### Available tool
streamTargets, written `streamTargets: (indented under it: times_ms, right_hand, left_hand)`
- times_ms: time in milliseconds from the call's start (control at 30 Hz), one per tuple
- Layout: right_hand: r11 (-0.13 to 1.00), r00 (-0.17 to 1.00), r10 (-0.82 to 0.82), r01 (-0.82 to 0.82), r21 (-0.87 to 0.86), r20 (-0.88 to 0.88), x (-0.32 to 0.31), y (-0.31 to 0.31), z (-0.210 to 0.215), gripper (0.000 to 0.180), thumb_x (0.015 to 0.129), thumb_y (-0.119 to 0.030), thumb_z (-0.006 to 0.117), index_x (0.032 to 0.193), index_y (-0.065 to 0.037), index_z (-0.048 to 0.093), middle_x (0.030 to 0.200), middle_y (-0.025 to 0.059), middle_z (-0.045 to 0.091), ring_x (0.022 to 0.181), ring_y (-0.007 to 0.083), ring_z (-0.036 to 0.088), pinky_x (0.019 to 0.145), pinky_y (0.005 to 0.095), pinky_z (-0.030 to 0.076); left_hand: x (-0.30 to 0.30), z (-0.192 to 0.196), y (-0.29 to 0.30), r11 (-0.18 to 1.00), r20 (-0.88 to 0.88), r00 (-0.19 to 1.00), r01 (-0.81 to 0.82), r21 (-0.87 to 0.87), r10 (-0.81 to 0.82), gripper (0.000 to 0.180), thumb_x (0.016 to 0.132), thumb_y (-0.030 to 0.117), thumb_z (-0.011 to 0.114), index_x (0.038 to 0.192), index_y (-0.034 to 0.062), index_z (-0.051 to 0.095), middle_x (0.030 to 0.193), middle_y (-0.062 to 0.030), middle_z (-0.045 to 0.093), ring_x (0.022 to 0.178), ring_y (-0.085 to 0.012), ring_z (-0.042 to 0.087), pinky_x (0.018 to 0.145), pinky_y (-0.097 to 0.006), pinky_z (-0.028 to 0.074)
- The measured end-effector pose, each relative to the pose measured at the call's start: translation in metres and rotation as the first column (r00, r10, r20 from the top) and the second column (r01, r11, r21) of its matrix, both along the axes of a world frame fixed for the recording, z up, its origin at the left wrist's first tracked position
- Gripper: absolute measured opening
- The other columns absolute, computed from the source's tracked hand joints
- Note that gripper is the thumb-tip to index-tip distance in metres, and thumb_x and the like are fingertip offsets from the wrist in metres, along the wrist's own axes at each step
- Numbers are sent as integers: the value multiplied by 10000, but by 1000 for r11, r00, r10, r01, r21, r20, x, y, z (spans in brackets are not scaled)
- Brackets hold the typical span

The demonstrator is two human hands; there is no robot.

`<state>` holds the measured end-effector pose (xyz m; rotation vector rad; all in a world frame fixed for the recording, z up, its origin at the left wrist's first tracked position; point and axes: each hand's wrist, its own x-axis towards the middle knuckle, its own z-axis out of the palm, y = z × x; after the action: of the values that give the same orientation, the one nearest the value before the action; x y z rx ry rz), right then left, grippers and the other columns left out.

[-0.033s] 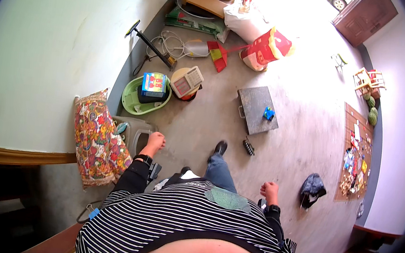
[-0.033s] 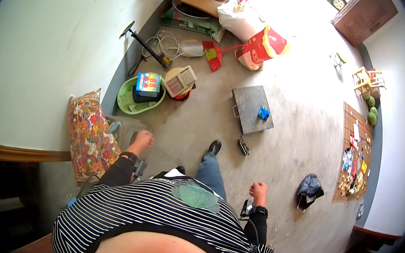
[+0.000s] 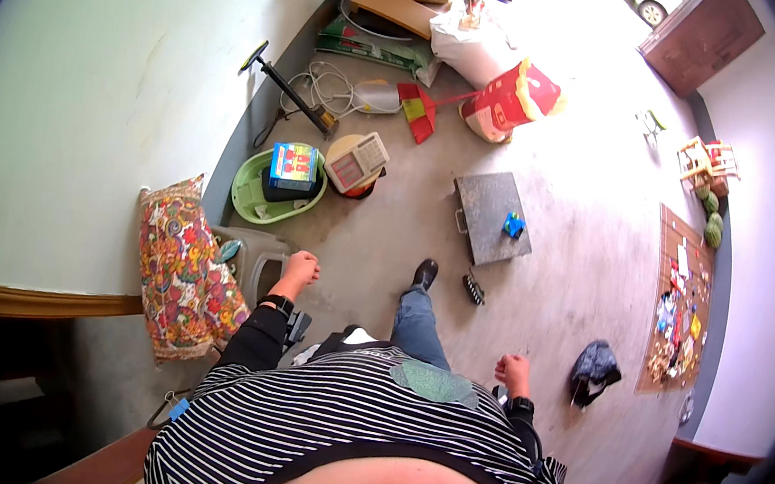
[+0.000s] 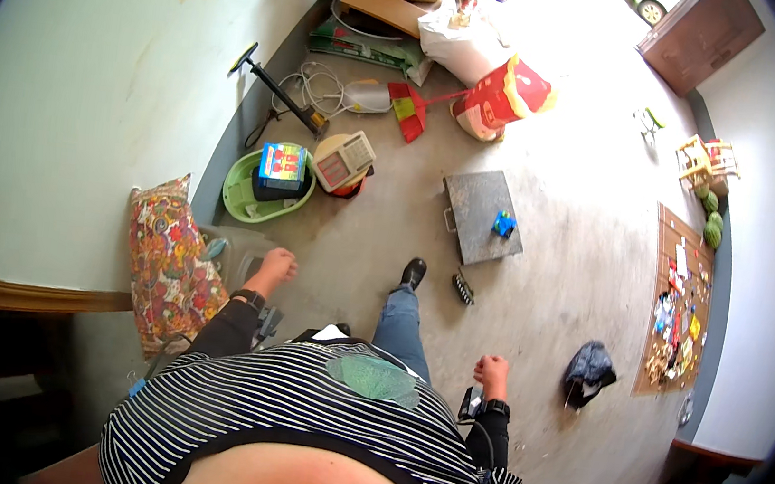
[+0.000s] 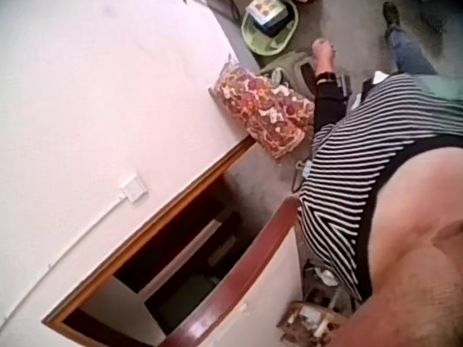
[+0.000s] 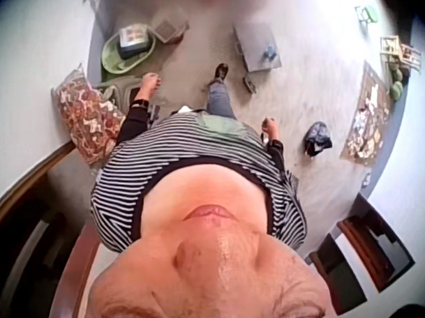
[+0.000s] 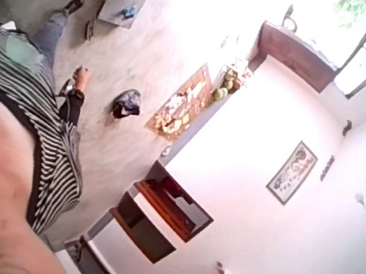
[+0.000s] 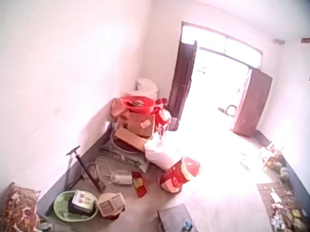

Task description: The person sweeps the floor with a broom, collects playing cards and trash into a bag, and coils an extension cord.

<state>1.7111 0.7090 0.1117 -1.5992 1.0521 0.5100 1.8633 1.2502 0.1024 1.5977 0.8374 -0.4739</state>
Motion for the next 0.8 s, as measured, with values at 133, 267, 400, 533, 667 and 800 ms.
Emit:
streamTargets:
  times_ms: [133,267,400,533,667,800]
  right_hand:
    - [992,993,113,-115,-49,-45,87,-16,-2,224,790,-204,494,707,-2,542,588,84,554,498,176,556,429,300,457]
    - [985,988,152,-154,-76,-33,212,-46,-17,241,784,-212,495,742,17,559,635,116,587,500,186,560,428,295,455]
    - [892,896,425,-389,-233,131,345,-78,-67,109,745,-104,516,688,-11,514,591,86,560,468,180,559,403,306,462]
    - [698,739,638,-434,-569,218,474,-51,-64,114,716,-125,551,702,-13,563,612,88,575,472,148,565,408,293,457]
    - [645,627,726,-477,-597,284,559,28,7,186,695,-200,589,757,-25,605,731,167,614,746,326,597,676,389,474]
    - [581,543,801,-607,-542,252,614,52,9,239,709,-236,609,812,-22,628,763,155,630,756,301,612,690,365,480]
  left_hand:
    - [68,-28,-29,1000,75,997,-11,-14,12,130,794,100,461,879,42,540,702,-88,582,510,-171,555,399,-286,416]
    - [91,-53,-33,998,-59,997,-46,35,48,134,785,139,460,768,38,548,630,-96,564,477,-204,544,398,-335,416]
    - [124,-11,-44,975,-130,966,-221,25,222,125,799,136,471,826,35,539,710,-103,580,523,-210,564,430,-327,446]
    - [152,-10,-48,942,-98,937,-331,46,334,132,808,135,473,866,33,532,727,-102,583,550,-211,575,445,-328,463]
    - [173,-36,-51,927,-266,894,-376,-3,362,139,797,126,467,870,24,528,716,-118,571,565,-247,572,494,-389,491]
    - [239,-45,-61,941,-334,895,-334,-59,297,133,786,121,469,864,25,518,744,-122,568,579,-258,568,537,-421,494]
